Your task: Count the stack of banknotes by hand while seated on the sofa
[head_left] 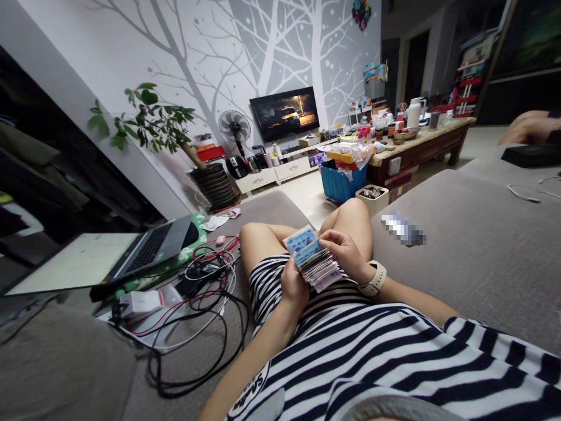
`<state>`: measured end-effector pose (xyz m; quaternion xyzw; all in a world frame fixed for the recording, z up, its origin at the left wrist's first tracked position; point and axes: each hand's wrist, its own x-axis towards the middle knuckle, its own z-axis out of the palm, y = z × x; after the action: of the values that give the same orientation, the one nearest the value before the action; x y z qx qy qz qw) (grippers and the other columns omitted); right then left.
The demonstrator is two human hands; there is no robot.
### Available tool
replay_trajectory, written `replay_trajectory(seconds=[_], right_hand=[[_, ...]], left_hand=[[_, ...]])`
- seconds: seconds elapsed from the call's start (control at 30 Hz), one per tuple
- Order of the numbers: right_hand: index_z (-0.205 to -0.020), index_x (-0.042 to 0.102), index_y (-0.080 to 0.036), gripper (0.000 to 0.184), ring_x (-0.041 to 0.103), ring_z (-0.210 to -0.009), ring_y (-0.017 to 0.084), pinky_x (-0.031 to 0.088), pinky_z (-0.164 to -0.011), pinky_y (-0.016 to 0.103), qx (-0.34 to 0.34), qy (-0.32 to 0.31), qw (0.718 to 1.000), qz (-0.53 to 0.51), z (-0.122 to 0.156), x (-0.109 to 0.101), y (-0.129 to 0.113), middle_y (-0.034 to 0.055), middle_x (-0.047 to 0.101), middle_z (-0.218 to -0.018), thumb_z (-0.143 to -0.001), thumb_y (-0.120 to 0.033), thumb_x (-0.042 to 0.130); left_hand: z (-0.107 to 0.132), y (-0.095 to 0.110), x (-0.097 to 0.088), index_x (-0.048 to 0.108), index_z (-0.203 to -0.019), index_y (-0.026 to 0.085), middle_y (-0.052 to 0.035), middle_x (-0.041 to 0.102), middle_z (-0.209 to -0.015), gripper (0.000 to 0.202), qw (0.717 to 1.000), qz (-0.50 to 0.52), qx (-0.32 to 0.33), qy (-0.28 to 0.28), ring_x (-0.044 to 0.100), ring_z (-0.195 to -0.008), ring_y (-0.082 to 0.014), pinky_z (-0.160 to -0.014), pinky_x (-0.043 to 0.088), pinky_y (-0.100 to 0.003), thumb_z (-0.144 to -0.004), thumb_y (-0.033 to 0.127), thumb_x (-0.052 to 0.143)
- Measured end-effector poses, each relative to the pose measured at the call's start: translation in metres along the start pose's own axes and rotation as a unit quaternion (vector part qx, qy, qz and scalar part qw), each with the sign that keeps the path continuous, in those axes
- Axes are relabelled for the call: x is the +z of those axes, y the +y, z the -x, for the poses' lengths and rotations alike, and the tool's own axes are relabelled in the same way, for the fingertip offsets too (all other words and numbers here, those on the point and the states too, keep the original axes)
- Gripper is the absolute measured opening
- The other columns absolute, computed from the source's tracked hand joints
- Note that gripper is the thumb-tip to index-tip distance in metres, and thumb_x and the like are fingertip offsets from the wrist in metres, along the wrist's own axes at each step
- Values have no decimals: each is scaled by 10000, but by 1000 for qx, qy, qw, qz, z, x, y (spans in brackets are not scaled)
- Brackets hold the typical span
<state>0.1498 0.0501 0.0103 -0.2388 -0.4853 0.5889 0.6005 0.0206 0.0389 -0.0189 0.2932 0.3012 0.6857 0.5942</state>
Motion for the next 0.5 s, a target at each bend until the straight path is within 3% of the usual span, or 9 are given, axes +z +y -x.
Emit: replay_trajectory(seconds=[0.37, 0.5], right_hand=[[-690, 599, -183, 278, 502, -586, 122, 399, -584, 264, -19, -2, 1000, 9, 0, 1, -1, -20, 585, -642, -639, -412, 748], [-683, 586, -184, 292, 477, -531, 113, 383, -554, 261, -28, -11, 999, 28, -1, 0, -1, -33, 555, -557, -662, -437, 730]], left_hand=[[-1, 3, 3, 685, -922, 129, -70, 735, -895, 263, 998, 34, -45, 4, 651, -1001, -266, -908, 485, -388, -744, 317, 634], [0, 4, 6, 691, -900, 124, -88, 736, -897, 253, 998, 32, -45, 11, 645, -1022, -282, -921, 480, -407, -744, 308, 615]])
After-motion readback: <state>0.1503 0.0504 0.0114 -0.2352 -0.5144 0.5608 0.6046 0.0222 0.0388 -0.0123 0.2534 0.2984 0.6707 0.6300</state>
